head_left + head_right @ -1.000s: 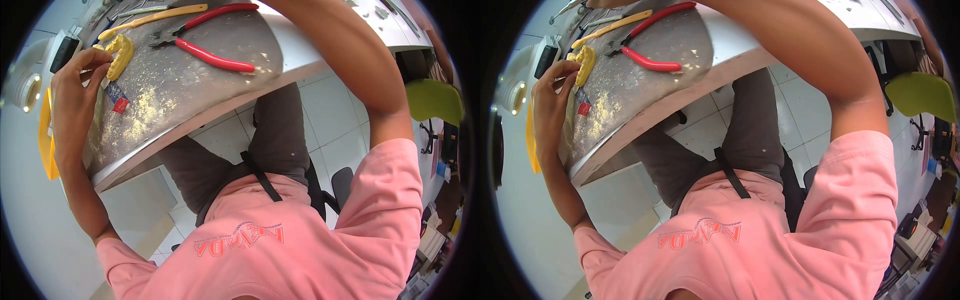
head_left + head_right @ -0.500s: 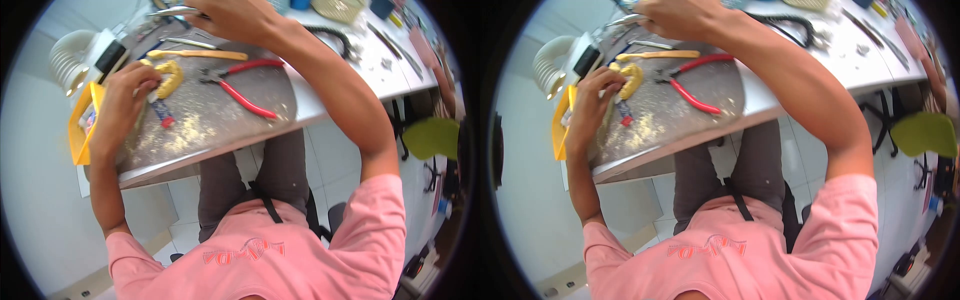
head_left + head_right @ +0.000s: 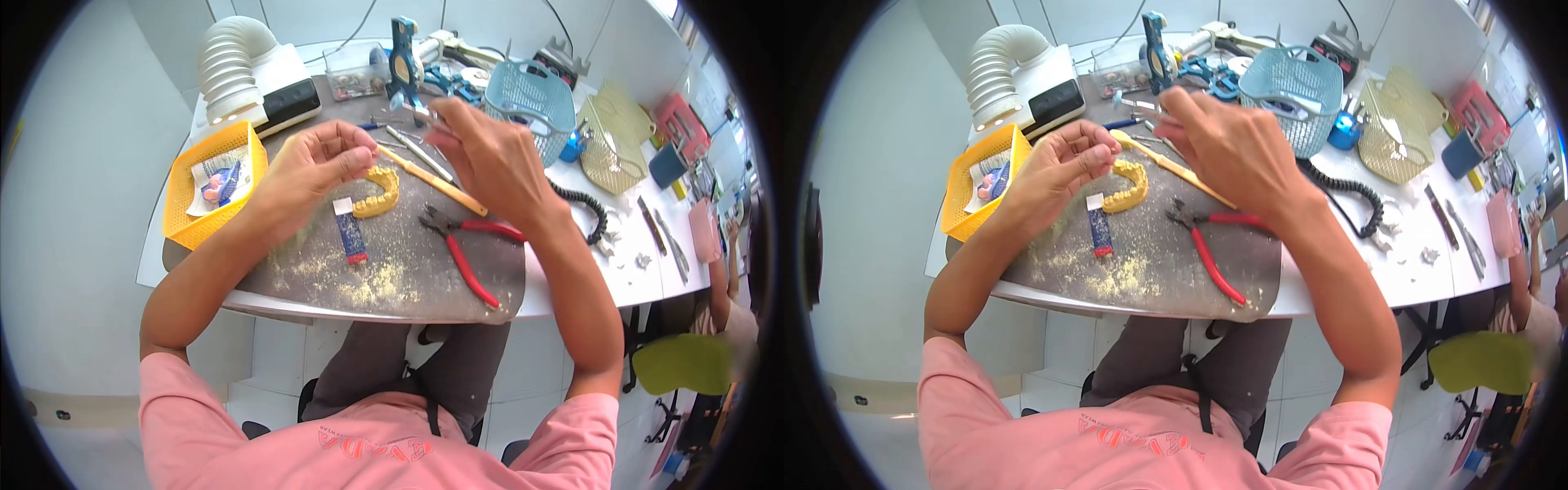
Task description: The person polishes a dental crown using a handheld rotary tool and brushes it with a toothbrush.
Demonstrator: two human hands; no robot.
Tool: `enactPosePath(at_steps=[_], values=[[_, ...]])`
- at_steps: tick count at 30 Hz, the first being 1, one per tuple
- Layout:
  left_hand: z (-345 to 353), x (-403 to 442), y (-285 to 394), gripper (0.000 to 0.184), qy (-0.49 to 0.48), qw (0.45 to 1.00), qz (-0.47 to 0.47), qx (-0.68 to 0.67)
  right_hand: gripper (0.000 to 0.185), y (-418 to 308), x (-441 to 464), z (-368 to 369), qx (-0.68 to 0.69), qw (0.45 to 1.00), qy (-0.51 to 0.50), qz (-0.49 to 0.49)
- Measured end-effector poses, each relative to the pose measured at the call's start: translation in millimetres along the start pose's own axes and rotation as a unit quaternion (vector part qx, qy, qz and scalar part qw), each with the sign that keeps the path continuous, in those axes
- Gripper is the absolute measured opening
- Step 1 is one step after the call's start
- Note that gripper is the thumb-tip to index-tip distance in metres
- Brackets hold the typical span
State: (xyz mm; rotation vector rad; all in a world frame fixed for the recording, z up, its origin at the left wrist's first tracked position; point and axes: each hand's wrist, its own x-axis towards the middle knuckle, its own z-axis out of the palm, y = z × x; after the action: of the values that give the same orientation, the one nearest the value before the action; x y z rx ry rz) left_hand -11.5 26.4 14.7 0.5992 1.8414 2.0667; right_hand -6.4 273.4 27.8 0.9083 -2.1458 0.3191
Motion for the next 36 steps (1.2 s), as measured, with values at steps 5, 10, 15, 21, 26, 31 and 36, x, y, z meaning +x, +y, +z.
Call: enactPosePath(at_steps=[5,10,15,21,26,31,36], values=[[1.0,2.3,-6.0,0.015,-0.002,0.994,-0.020,-0.105,0.018,-14.6,3.7,-1.4,0.013,1.000,-0.023,0.013],[4.2,1.1,-11.0,0.017,-0.003,0.980,-0.046,-0.193,0.026,-24.7,5.5,-8.9,0.062,0.989,-0.074,0.111],[4.9,0.9,-18.3,0.018,0.029,0.969,-0.076,-0.233,0.040,-31.0,10.2,-6.3,0.061,0.987,-0.072,0.130],[6.7,-1.2,-21.3,0.017,0.007,0.965,-0.070,-0.253,0.051,-31.3,14.5,-5.1,0.011,0.973,-0.163,0.161],[3.1,-9.4,-17.3,0.019,0.020,0.955,-0.098,-0.281,0.054,-29.3,12.5,0.6,0.015,0.968,-0.182,0.173],[0.5,-12.3,-20.0,0.018,-0.003,0.963,-0.040,-0.268,0.057,-33.4,12.6,1.6,0.006,0.969,-0.192,0.156],[5.1,-14.7,-16.7,0.018,-0.007,0.955,-0.069,-0.287,0.057,-35.7,10.3,4.7,0.028,0.970,-0.190,0.148]])
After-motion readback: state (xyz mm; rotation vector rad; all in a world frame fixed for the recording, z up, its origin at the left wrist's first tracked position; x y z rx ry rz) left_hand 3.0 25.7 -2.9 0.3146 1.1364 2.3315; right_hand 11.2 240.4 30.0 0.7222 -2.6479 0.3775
